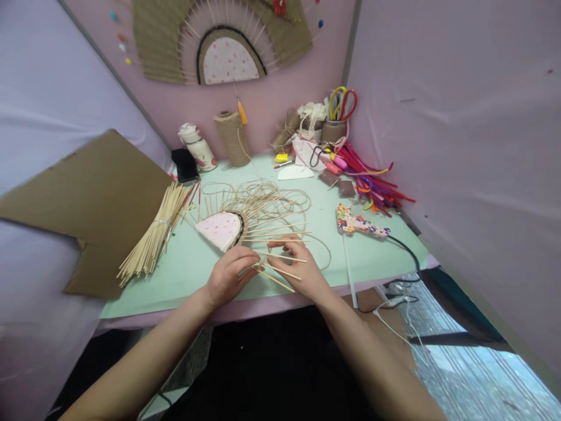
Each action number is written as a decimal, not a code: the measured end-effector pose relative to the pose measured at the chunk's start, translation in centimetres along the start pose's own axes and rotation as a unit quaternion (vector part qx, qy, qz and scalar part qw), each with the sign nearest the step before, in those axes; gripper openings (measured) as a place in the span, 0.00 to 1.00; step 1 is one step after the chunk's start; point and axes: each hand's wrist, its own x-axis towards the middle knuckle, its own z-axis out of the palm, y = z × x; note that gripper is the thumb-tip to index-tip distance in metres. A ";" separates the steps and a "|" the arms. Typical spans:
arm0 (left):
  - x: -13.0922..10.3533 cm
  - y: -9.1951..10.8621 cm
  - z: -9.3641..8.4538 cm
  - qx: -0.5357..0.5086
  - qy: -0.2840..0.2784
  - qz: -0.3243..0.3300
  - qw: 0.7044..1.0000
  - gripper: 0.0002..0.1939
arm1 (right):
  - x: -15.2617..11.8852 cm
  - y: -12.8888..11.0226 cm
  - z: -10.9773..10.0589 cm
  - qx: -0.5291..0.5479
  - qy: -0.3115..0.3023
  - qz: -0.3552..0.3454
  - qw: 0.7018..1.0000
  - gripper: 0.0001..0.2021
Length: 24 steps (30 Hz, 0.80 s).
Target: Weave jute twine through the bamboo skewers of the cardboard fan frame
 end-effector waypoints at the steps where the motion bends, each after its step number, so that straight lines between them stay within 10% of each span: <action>1: 0.0 0.0 -0.1 0.007 0.000 0.002 1.000 0.16 | 0.0 0.0 0.0 0.000 -0.004 -0.001 1.000 0.11; 24: 0.2 -0.5 -0.7 0.086 -0.017 -0.026 0.996 0.12 | 0.2 1.5 0.9 -0.041 0.038 -0.027 0.998 0.07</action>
